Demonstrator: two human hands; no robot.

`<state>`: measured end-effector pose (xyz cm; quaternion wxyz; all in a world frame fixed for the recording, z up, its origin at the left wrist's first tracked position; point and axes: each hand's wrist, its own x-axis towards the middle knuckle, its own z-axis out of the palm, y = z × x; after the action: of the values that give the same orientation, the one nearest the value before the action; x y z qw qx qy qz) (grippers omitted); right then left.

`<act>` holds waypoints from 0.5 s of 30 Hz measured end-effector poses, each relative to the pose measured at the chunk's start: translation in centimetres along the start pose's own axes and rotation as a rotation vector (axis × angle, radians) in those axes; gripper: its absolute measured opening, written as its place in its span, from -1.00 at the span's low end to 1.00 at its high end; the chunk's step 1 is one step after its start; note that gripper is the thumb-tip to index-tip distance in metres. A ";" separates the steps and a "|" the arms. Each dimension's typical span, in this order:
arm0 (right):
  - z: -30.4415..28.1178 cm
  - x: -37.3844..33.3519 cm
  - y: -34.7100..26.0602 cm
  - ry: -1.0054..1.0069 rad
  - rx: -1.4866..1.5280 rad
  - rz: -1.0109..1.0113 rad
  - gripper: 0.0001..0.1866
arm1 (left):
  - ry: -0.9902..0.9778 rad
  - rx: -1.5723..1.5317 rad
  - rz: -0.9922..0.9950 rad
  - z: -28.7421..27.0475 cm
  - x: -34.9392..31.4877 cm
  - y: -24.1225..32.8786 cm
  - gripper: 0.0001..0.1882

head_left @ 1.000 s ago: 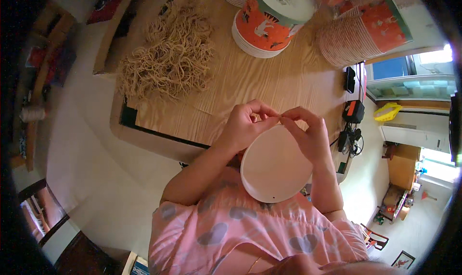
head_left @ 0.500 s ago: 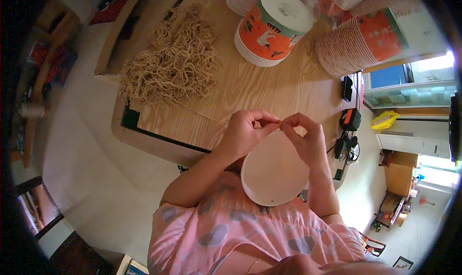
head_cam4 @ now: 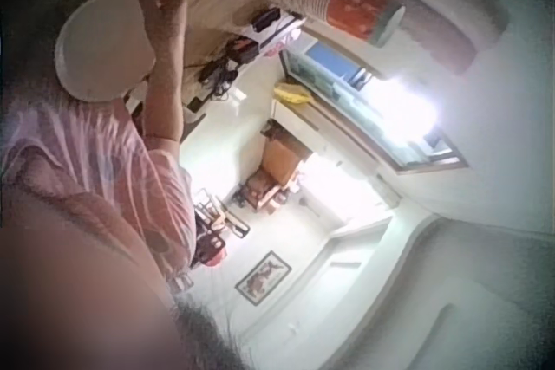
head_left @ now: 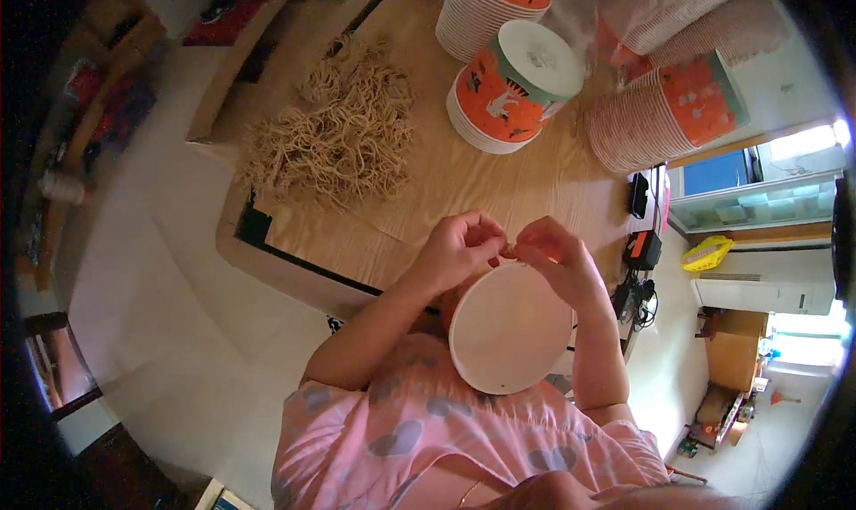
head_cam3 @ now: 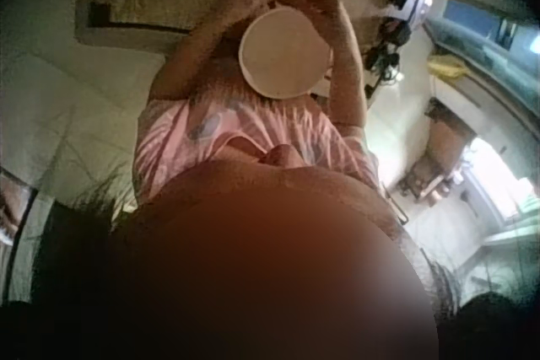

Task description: Tie string to paper bowls and organize them on a table for packaging.

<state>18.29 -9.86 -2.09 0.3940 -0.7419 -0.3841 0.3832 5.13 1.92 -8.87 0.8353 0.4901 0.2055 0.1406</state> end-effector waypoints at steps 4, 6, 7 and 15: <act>0.1 0.7 1.0 -0.098 0.108 0.019 -0.83 | -0.020 0.053 -0.010 -0.2 -0.3 0.3 -0.91; 0.0 0.9 1.2 -0.119 0.118 0.006 -0.81 | -0.032 0.075 0.004 -0.5 -0.2 0.1 -0.91; -0.1 0.9 1.1 -0.118 0.135 0.016 -0.82 | -0.045 0.097 0.013 -0.7 -0.2 0.0 -0.91; 0.2 0.7 0.7 -0.061 0.165 0.029 -0.83 | -0.079 0.093 0.006 -1.6 -0.7 -0.6 -0.91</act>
<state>18.61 -9.48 -2.98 0.4362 -0.7005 -0.3521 0.4417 3.81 2.55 -9.92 0.8187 0.5341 0.1773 0.1140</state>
